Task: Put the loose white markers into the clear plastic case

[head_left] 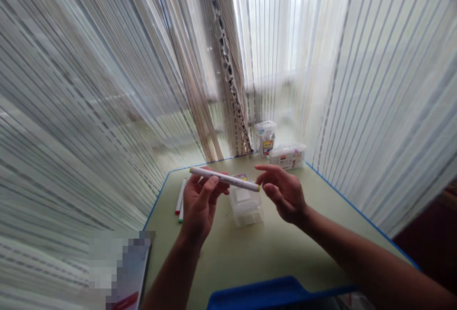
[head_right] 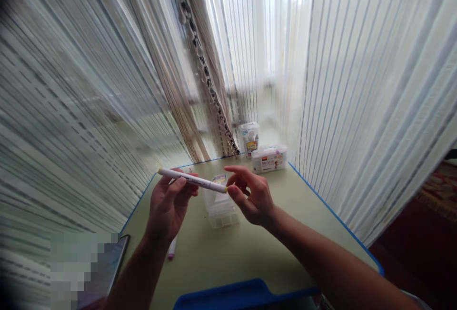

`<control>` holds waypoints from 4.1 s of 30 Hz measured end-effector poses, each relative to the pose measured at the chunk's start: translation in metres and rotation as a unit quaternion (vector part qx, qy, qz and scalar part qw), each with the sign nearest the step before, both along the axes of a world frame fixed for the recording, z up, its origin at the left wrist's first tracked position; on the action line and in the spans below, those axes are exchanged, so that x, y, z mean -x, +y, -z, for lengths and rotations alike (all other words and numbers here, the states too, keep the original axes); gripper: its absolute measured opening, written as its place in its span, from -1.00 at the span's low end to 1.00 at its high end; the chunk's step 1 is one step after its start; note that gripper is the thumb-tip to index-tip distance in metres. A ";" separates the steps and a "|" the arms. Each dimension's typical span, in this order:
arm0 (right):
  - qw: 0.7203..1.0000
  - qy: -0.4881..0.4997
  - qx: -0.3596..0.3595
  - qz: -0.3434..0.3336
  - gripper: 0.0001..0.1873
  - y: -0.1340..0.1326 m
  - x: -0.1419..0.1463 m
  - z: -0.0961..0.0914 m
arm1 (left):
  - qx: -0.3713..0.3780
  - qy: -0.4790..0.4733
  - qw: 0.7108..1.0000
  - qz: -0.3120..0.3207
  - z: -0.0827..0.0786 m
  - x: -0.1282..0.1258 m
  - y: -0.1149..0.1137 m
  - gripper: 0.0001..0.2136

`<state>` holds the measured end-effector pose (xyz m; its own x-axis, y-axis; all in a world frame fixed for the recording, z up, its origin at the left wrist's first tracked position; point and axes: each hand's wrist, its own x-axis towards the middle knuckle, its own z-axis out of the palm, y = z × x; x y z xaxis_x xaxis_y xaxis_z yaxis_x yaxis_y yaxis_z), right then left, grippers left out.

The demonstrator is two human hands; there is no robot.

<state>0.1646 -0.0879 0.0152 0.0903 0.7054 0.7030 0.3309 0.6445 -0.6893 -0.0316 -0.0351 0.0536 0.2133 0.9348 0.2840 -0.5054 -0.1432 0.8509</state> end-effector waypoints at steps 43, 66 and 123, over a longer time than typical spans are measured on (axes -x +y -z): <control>0.935 0.285 0.161 -0.137 -0.84 0.013 0.011 0.000 | -0.046 0.111 0.993 0.019 0.035 0.013 -0.001 -0.86; 0.933 0.286 0.182 -0.124 -0.82 0.012 0.012 -0.001 | -0.031 0.087 0.996 0.012 0.033 0.011 -0.003 -0.78; 0.907 0.322 0.222 -0.155 -0.79 0.013 0.008 -0.005 | -0.031 0.083 0.996 0.028 0.033 0.014 -0.002 -0.82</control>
